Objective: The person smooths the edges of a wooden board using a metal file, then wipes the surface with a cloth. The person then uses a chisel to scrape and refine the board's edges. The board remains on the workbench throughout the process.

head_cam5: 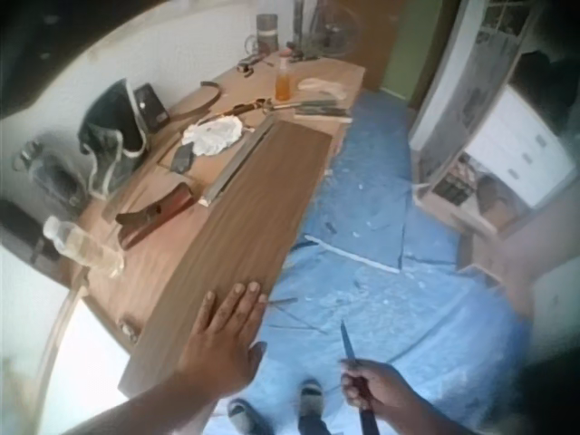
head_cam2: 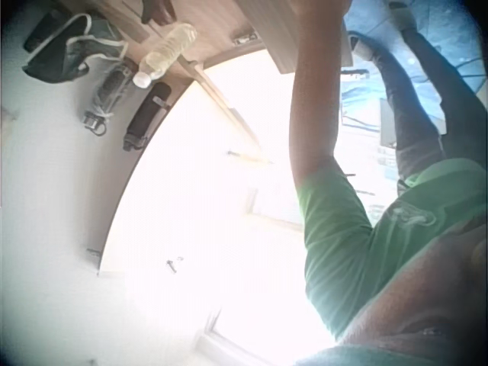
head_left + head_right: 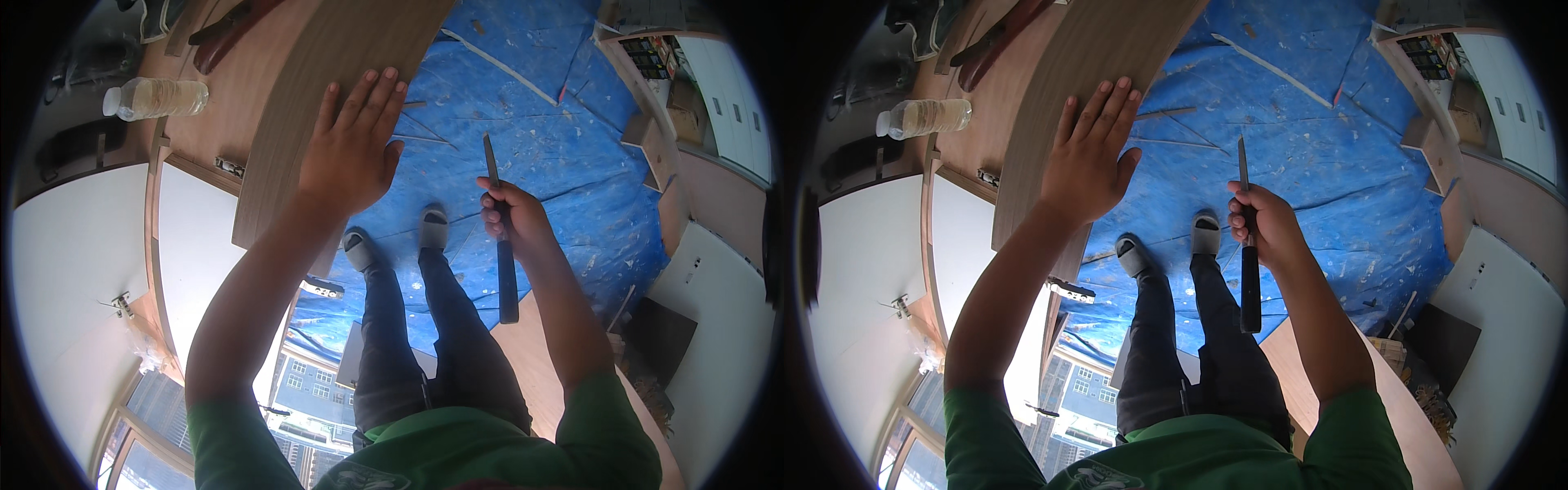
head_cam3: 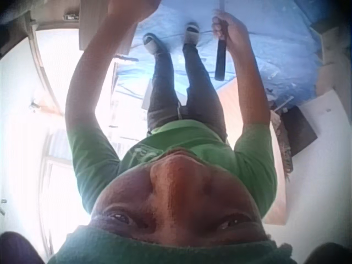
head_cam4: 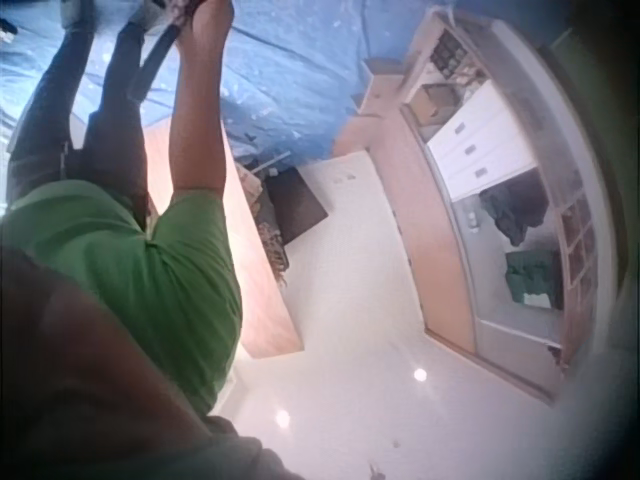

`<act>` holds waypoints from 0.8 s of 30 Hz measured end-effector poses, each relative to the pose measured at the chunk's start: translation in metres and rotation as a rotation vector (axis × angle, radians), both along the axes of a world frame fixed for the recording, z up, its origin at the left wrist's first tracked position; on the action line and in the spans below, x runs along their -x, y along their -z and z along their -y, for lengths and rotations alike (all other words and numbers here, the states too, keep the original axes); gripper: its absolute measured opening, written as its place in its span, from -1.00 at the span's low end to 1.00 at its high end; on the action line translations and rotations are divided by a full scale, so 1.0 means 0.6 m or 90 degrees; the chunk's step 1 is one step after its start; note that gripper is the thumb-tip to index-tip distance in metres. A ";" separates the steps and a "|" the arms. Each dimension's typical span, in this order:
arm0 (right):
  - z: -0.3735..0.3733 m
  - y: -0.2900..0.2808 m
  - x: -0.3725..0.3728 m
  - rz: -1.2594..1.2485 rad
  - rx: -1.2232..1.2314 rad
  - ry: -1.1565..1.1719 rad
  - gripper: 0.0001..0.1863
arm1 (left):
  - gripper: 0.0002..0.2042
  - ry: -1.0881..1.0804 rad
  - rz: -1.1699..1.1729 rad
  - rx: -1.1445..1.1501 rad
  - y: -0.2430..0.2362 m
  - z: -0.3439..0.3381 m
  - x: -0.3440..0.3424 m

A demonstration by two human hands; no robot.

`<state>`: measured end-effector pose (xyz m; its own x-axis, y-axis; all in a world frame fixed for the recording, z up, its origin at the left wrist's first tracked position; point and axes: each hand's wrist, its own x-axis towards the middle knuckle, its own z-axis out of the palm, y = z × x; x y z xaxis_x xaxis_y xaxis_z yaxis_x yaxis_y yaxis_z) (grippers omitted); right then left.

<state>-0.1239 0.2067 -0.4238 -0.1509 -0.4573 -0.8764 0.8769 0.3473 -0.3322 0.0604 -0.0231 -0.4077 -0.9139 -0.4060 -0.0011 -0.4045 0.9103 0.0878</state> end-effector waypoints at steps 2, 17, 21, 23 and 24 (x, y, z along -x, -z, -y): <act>-0.018 -0.038 -0.008 0.048 0.023 -0.012 -0.49 | -0.32 0.005 0.012 0.026 0.004 0.023 0.034; -0.010 -0.043 -0.034 -0.604 0.097 -0.418 -0.38 | -0.27 -0.304 0.025 0.055 -0.002 0.156 0.189; 0.031 -0.024 -0.043 -0.756 0.187 -0.439 -0.35 | -0.24 -0.413 -0.024 -0.060 -0.038 0.129 0.201; 0.036 -0.017 -0.051 -0.779 0.210 -0.449 -0.33 | -0.24 -0.416 -0.028 -0.032 -0.026 0.135 0.193; 0.035 -0.016 -0.055 -0.772 0.208 -0.459 -0.33 | -0.24 -0.414 -0.025 -0.023 -0.021 0.139 0.189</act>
